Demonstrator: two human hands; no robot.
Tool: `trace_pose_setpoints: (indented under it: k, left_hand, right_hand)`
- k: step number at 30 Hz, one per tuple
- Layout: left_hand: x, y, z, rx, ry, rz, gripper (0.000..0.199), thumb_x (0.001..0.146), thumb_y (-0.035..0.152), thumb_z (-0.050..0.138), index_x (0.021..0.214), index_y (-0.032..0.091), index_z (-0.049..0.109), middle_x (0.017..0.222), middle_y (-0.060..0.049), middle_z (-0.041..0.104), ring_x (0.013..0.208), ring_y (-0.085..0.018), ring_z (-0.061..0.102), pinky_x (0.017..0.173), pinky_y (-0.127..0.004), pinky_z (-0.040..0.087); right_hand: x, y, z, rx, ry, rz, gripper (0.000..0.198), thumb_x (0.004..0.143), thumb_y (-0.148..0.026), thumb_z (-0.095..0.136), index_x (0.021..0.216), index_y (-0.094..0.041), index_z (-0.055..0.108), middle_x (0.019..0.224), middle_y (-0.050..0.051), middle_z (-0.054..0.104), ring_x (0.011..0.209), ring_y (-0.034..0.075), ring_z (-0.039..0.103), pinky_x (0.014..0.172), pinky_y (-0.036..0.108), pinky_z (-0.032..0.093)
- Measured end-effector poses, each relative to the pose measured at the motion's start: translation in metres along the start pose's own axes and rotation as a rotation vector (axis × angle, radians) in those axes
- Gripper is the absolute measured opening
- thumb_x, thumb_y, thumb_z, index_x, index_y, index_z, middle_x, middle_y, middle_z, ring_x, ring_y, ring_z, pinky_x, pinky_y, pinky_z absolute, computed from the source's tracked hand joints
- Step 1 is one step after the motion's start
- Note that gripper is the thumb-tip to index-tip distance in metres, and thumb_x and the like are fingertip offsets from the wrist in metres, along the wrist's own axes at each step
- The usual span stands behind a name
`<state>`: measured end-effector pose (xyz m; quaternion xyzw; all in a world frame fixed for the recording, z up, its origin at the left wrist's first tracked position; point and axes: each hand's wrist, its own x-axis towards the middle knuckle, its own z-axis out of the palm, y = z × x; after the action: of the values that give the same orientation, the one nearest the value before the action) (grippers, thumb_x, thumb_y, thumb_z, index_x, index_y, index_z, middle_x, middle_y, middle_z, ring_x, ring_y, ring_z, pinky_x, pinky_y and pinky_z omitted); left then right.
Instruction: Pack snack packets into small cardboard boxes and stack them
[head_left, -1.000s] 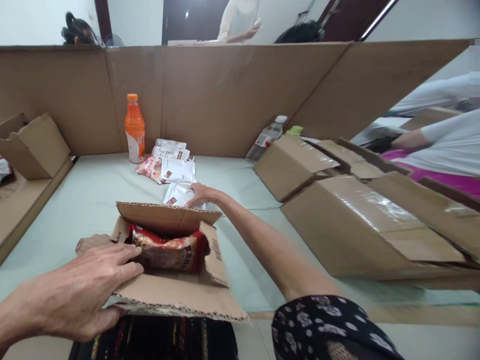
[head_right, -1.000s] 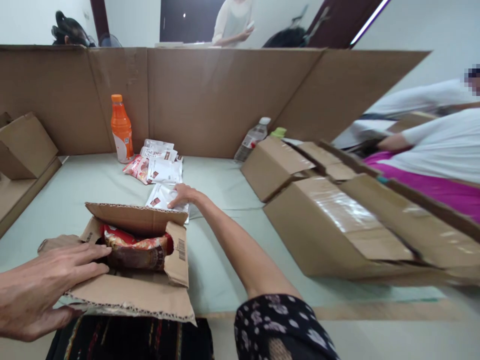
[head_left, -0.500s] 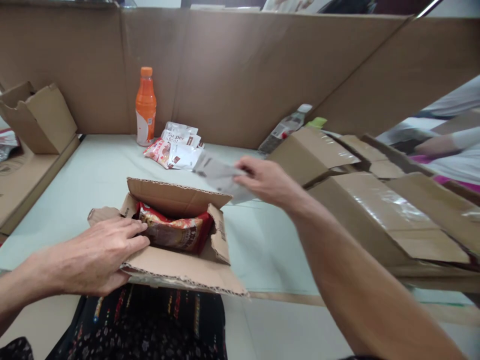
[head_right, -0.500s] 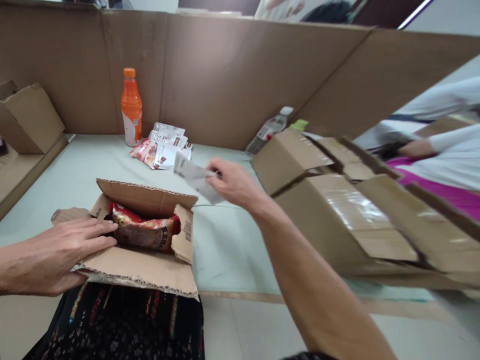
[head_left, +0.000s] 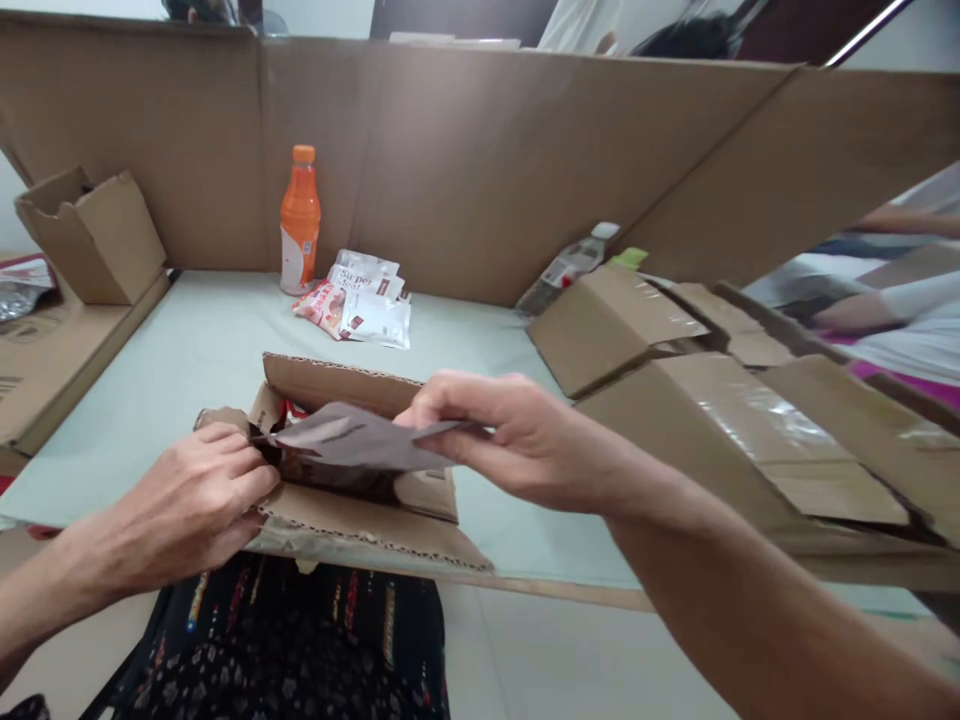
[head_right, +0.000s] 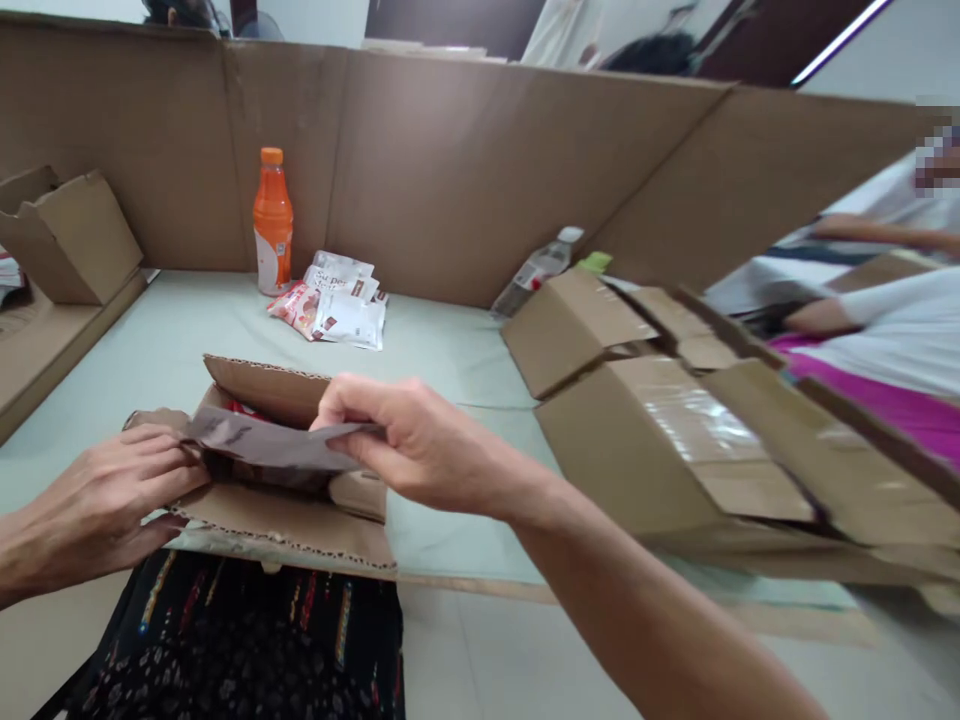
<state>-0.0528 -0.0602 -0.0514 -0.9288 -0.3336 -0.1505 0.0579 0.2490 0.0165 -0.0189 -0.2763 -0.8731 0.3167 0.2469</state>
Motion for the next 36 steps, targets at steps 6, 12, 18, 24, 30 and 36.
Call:
trace_pose_setpoints:
  k: [6,12,18,24,30,36]
  left_hand:
    - [-0.001,0.002,-0.001,0.016,0.065,0.014,0.022,0.095,0.009,0.049,0.088,0.015,0.069,0.08,-0.007,0.07,0.074,-0.023,0.067,0.072,-0.038,0.054]
    - [-0.006,0.002,0.004,-0.012,0.182,-0.037,0.018,0.099,0.01,0.053,0.089,0.016,0.066,0.087,-0.007,0.068,0.085,-0.022,0.068,0.079,-0.036,0.055]
    - [-0.015,0.001,0.008,-0.026,0.196,-0.038,0.014,0.098,0.008,0.054,0.093,0.016,0.064,0.087,-0.006,0.067,0.083,-0.02,0.066,0.081,-0.035,0.055]
    - [-0.01,0.005,0.005,-0.032,0.197,-0.033,0.019,0.095,0.003,0.051,0.089,0.016,0.063,0.092,-0.009,0.068,0.089,-0.022,0.066,0.083,-0.037,0.055]
    - [-0.008,0.0,0.01,-0.124,0.205,-0.02,0.021,0.09,0.0,0.051,0.094,0.017,0.061,0.093,-0.007,0.073,0.089,-0.021,0.069,0.09,-0.038,0.056]
    - [-0.011,-0.01,0.024,-0.271,0.218,-0.008,0.036,0.074,0.001,0.052,0.104,0.02,0.062,0.1,-0.009,0.078,0.097,-0.024,0.074,0.097,-0.043,0.058]
  right_hand:
    - [0.012,-0.005,-0.009,0.015,0.034,0.107,0.009,0.09,-0.025,0.061,0.083,-0.022,0.056,0.07,-0.003,0.055,0.061,0.013,0.045,0.054,0.027,0.037]
    - [0.018,-0.003,0.004,0.206,0.09,0.139,0.02,0.088,-0.034,0.067,0.079,-0.023,0.051,0.07,-0.003,0.053,0.061,0.013,0.047,0.053,0.026,0.039]
    - [0.014,-0.003,0.002,0.114,0.095,0.128,0.011,0.089,-0.027,0.061,0.082,-0.025,0.053,0.073,-0.001,0.058,0.064,0.015,0.052,0.057,0.027,0.043]
    - [0.029,0.003,0.033,-0.398,-0.435,0.268,0.023,0.086,-0.005,0.051,0.094,-0.022,0.064,0.069,0.0,0.066,0.059,0.015,0.052,0.054,0.028,0.028]
    - [0.02,0.0,0.042,-0.475,-0.382,0.179,0.018,0.096,-0.012,0.052,0.094,-0.022,0.067,0.083,0.005,0.077,0.066,0.018,0.064,0.058,0.03,0.034]
    - [0.023,0.038,-0.022,-0.288,0.514,0.077,0.017,0.097,-0.037,0.062,0.085,-0.027,0.069,0.083,0.003,0.075,0.072,0.02,0.067,0.068,0.034,0.052]
